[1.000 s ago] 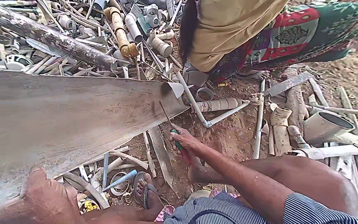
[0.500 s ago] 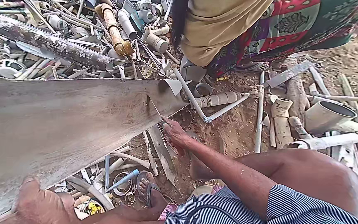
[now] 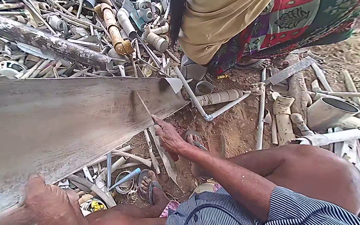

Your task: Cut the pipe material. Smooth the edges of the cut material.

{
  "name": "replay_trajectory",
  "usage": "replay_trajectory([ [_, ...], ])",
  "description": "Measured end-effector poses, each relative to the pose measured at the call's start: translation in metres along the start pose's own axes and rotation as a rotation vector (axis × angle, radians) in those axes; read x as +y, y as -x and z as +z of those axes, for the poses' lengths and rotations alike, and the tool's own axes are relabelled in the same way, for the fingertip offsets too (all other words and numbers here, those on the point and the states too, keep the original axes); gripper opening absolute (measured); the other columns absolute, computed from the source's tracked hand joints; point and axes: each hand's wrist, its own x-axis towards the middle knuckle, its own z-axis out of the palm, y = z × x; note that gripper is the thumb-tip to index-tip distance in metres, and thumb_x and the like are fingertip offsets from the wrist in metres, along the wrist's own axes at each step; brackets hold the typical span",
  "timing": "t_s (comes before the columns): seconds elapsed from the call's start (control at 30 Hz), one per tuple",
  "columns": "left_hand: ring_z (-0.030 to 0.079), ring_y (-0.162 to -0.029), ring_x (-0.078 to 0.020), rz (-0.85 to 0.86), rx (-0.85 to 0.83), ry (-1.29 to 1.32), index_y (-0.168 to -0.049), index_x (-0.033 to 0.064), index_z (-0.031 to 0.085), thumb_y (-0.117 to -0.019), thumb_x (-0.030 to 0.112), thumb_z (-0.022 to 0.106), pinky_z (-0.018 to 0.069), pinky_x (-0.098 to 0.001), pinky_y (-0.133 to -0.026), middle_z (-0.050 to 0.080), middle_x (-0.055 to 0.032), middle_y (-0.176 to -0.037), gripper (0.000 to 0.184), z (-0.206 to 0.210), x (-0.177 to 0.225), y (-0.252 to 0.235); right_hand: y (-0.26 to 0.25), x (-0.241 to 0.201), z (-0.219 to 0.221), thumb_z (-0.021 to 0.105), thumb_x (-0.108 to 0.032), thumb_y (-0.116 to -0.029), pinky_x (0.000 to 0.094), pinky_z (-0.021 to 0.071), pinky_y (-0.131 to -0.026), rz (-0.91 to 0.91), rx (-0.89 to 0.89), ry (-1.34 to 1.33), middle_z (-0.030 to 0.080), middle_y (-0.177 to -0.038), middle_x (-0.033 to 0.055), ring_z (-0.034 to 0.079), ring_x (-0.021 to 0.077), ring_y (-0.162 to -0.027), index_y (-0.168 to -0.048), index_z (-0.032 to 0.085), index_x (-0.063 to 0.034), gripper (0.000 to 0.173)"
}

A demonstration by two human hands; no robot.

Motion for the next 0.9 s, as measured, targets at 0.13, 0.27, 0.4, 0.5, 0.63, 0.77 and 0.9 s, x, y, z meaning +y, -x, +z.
replay_trajectory([
  [0.13,0.049,-0.125,-0.0162,0.057,-0.01,0.056,-0.148,-0.0193,0.022,-0.0981,-0.009,0.05,0.0412,-0.0234,-0.106,0.045,-0.0286,-0.139,0.058,-0.003,-0.014,-0.006,-0.02,0.007,-0.007,0.03,-0.02,-0.1142,0.0253,0.0438,-0.044,0.219,0.071,-0.334,0.051,-0.081,0.0044,0.045,0.0106,-0.048,-0.16,0.03,-0.0101,0.047],
  [0.27,0.049,-0.116,-0.0127,0.007,0.005,0.028,-0.145,-0.0203,0.023,-0.0983,-0.01,0.048,0.0414,-0.0206,-0.099,0.046,-0.0262,-0.131,0.054,-0.002,-0.003,0.003,-0.01,-0.003,-0.004,0.029,-0.02,-0.1141,0.0262,0.0456,-0.046,0.218,0.027,-0.248,0.052,-0.084,0.0059,0.047,0.0114,-0.049,-0.16,0.03,-0.0109,0.047],
  [0.4,0.05,-0.12,-0.0158,0.077,-0.012,0.086,-0.147,-0.018,0.023,-0.097,-0.008,0.05,0.0431,-0.0253,-0.103,0.047,-0.027,-0.134,0.058,-0.004,-0.029,-0.014,-0.009,-0.008,0.002,0.03,-0.018,-0.1136,0.0271,0.0462,-0.047,0.172,-0.001,-0.215,0.052,-0.085,0.007,0.047,0.0122,-0.049,-0.161,0.029,-0.0106,0.048],
  [0.5,0.053,-0.117,-0.0147,0.063,-0.028,0.102,-0.146,-0.0139,0.028,-0.0974,-0.006,0.05,0.0461,-0.0265,-0.101,0.049,-0.0228,-0.131,0.054,-0.005,-0.044,-0.022,-0.01,-0.005,0.001,0.031,-0.018,-0.1137,0.0265,0.0455,-0.048,0.184,0.021,-0.197,0.053,-0.085,0.0074,0.048,0.0117,-0.05,-0.16,0.031,-0.0103,0.047],
  [0.63,0.06,-0.105,-0.0113,0.129,-0.071,0.336,-0.137,-0.0119,0.036,-0.094,-0.009,0.051,0.0521,-0.0281,-0.094,0.055,-0.0134,-0.115,0.046,-0.007,-0.051,-0.025,-0.001,-0.005,0.006,0.029,-0.018,-0.1133,0.0285,0.0477,-0.049,0.122,0.025,-0.171,0.054,-0.085,0.0077,0.049,0.013,-0.051,-0.161,0.03,-0.0096,0.048],
  [0.77,0.062,-0.12,-0.0252,0.206,-0.247,0.738,-0.14,-0.0133,0.032,-0.1088,0.014,0.016,0.0487,-0.0404,-0.106,0.061,-0.0209,-0.124,0.044,-0.018,-0.047,-0.048,0.0,0.0,0.002,0.03,-0.018,-0.1134,0.0267,0.0463,-0.044,0.117,0.02,-0.259,0.052,-0.081,0.0058,0.047,0.0112,-0.047,-0.161,0.029,-0.0093,0.048],
  [0.9,0.059,-0.123,-0.0369,0.202,-0.274,0.918,-0.141,-0.0103,0.025,-0.1077,0.047,0.015,0.0499,-0.0534,-0.104,0.055,-0.0289,-0.129,0.068,-0.022,-0.044,-0.087,0.003,0.0,-0.013,0.031,-0.021,-0.1138,0.0254,0.0455,-0.043,0.149,-0.006,-0.31,0.052,-0.078,0.0031,0.047,0.01,-0.046,-0.161,0.03,-0.0121,0.048],
])
